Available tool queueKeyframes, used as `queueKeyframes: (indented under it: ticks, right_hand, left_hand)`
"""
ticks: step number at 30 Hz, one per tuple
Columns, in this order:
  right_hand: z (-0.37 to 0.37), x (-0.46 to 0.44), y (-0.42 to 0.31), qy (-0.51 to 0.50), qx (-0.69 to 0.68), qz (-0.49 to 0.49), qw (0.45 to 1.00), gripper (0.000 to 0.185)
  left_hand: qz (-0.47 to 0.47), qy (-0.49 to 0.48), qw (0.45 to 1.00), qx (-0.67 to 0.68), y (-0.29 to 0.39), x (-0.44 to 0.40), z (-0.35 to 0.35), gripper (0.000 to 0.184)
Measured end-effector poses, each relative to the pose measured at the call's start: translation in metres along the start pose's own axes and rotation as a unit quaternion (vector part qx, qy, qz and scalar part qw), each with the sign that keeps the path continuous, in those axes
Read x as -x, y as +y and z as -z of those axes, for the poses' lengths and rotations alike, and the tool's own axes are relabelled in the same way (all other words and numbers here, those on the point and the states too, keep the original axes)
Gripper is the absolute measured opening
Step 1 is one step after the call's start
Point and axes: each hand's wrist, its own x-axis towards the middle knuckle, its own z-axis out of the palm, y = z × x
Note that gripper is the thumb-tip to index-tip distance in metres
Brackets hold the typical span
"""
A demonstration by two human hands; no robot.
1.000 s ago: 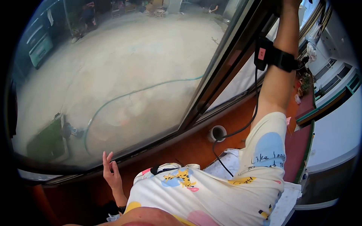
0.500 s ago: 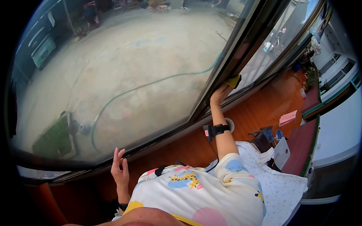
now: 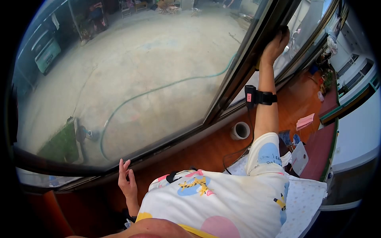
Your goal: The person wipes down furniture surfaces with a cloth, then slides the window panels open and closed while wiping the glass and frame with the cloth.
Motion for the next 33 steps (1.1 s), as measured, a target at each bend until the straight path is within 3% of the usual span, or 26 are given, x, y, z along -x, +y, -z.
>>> queueKeyframes:
  ticks: [4, 8, 16, 19, 22, 24, 25, 28, 30, 33]
  right_hand:
    - [-0.006, -0.002, -0.007, 0.010, 0.088, 0.033, 0.996, 0.049]
    - [0.012, 0.084, 0.005, 0.019, 0.019, -0.073, 0.997, 0.053]
    - [0.062, 0.284, 0.036, 0.031, 0.108, -0.360, 0.926, 0.063]
    - [0.085, 0.341, 0.062, 0.032, 0.119, -0.390, 0.912, 0.060]
    - [0.097, 0.379, 0.060, -0.029, 0.194, -0.466, 0.863, 0.054]
    - [0.102, 0.384, 0.038, 0.013, 0.106, -0.603, 0.791, 0.049]
    - [0.110, 0.387, 0.036, 0.012, 0.105, -0.604, 0.790, 0.049]
    - [0.147, 0.376, 0.024, -0.054, -0.214, -0.676, 0.703, 0.042]
    - [0.150, 0.343, -0.008, -0.072, -0.265, -0.706, 0.653, 0.044]
    - [0.145, 0.300, -0.058, -0.061, -0.299, -0.714, 0.630, 0.043]
  left_hand:
    - [-0.006, -0.003, 1.000, 0.004, 0.010, 0.001, -0.013, 0.051]
    - [-0.018, -0.014, 1.000, -0.002, 0.019, -0.002, -0.022, 0.052]
    - [-0.065, -0.053, 0.996, -0.012, 0.054, -0.022, -0.052, 0.050]
    - [-0.129, -0.076, 0.989, -0.021, 0.077, -0.036, -0.075, 0.049]
    - [-0.203, -0.099, 0.974, -0.036, 0.100, -0.051, -0.104, 0.049]
    - [-0.248, -0.143, 0.958, -0.036, 0.111, -0.058, -0.123, 0.050]
    - [-0.257, -0.156, 0.953, -0.038, 0.111, -0.060, -0.132, 0.051]
    - [-0.237, -0.198, 0.950, -0.041, 0.106, -0.060, -0.157, 0.052]
    - [-0.235, -0.213, 0.947, -0.040, 0.101, -0.058, -0.170, 0.054]
    - [-0.197, -0.248, 0.949, -0.003, 0.097, -0.059, -0.183, 0.058]
